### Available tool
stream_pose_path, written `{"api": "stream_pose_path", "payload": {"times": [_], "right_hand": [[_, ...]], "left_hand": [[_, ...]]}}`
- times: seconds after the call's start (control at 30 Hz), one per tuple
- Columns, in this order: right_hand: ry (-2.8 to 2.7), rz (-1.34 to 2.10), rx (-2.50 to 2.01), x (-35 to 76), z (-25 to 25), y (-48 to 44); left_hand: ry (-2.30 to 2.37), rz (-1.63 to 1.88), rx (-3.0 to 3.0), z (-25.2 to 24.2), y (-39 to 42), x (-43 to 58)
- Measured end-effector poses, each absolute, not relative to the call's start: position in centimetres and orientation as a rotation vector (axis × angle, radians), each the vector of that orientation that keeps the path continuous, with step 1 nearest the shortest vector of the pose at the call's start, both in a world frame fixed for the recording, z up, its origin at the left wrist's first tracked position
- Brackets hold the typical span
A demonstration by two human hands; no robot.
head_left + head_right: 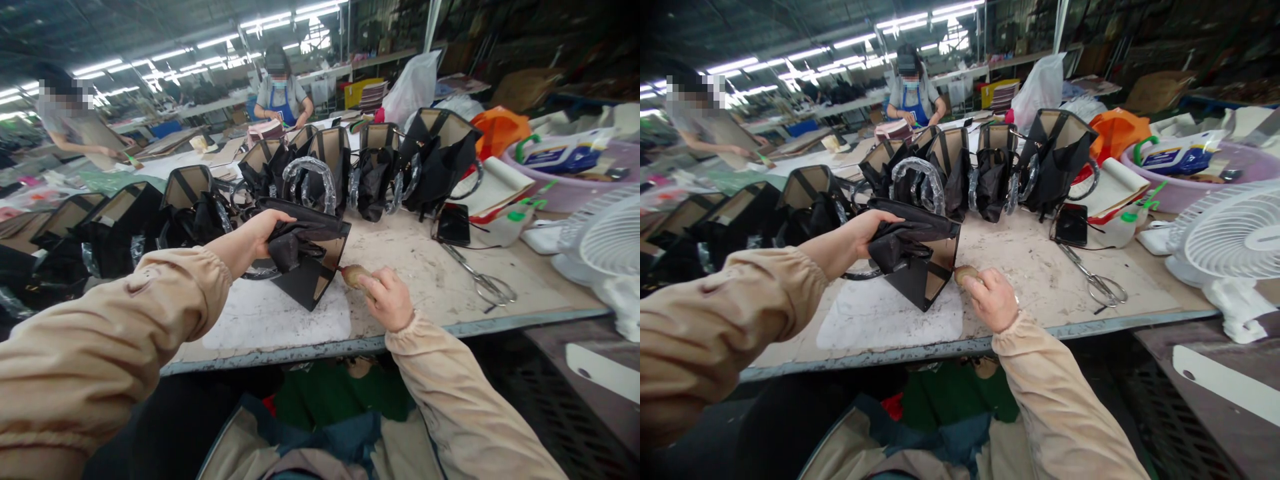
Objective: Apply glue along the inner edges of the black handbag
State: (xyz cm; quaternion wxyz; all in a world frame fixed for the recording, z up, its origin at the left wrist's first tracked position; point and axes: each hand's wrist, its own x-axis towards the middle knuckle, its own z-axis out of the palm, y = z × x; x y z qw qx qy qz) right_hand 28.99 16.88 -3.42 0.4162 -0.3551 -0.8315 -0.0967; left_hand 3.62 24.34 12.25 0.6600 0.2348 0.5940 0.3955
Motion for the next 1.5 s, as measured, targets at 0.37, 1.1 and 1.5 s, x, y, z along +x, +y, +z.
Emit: {"api": "stream_pose_path", "payload": {"times": [0.37, 1.1, 1.5], "right_hand": [[-2.001, 0.113, -0.992, 28.2, -5.0, 16.6], [-2.053, -0.275, -0.86, 29.2, -3.0, 17.0], [-2.076, -0.268, -0.818, 29.4, -3.4, 17.3]], "left_hand": [[1.31, 0.876, 0.545, 12.1, 24.3, 3.4], [1.333, 0.867, 0.543, 12.1, 24.5, 3.7], [1.351, 0.853, 0.557, 12.0, 24.6, 3.8]]}}
